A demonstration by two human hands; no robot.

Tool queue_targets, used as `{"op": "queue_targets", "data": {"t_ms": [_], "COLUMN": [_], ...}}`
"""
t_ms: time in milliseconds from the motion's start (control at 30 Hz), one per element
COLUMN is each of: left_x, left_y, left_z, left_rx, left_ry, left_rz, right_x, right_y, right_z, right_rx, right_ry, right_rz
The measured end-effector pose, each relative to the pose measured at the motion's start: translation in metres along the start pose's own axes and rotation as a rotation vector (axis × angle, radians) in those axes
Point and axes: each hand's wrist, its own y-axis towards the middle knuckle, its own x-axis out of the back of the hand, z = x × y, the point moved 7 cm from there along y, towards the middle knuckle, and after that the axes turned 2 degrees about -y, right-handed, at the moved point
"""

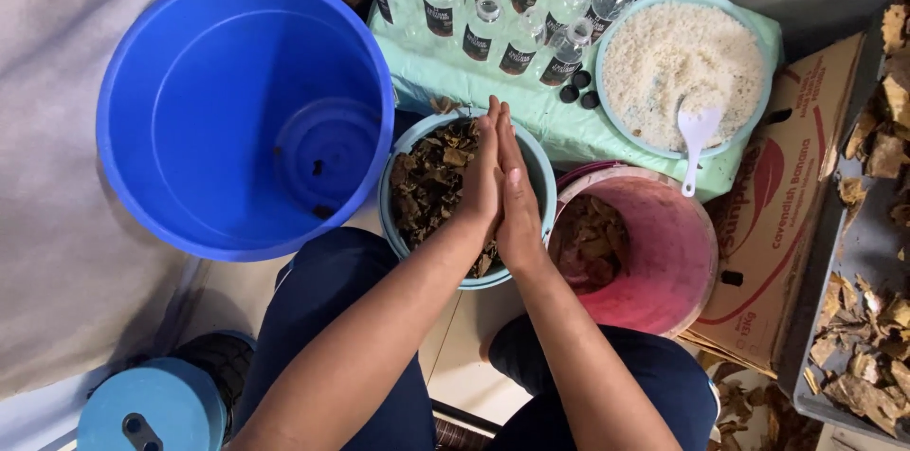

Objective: Crumbling dried leaves by hand into a bowl and handling a dark paste as part of the charcoal briquette making process.

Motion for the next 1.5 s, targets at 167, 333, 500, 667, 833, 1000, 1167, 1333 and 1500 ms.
{"op": "queue_targets", "data": {"t_ms": [167, 333, 500, 667, 833, 1000, 1167, 1333, 1500], "left_x": [-0.009, -0.002, 0.014, 0.018, 0.004, -0.015, -0.031, -0.048, -0.082], "left_y": [-0.008, -0.002, -0.002, -0.007, -0.013, -0.025, -0.05, -0.071, -0.087], "left_z": [0.001, 0.001, -0.032, -0.04, -0.038, 0.002, 0.055, 0.087, 0.104], "left_rx": [0.014, -0.03, -0.09, -0.009, 0.002, 0.074, 0.138, 0.033, -0.003], "left_ry": [0.278, 0.546, 1.122, 1.354, 1.199, 1.059, 1.202, 1.182, 1.143], "left_rz": [0.044, 0.023, 0.007, 0.076, 0.165, 0.329, 0.463, 0.492, 0.483], "right_x": [0.018, 0.028, 0.036, 0.057, 0.095, 0.163, 0.268, 0.441, 0.48], "right_y": [0.003, 0.006, 0.005, -0.01, -0.008, -0.033, -0.092, -0.224, -0.296], "right_z": [-0.003, -0.015, -0.019, -0.067, -0.056, -0.014, 0.048, -0.016, 0.032], "right_rx": [-0.005, -0.108, -0.232, -0.408, -0.419, -0.597, -0.669, -0.792, -0.78], "right_ry": [-0.017, -0.078, -0.198, -0.409, -0.623, -0.769, -0.804, -0.987, -1.212], "right_rz": [-0.061, -0.05, -0.035, -0.054, -0.053, -0.022, -0.287, -0.553, -0.886]}}
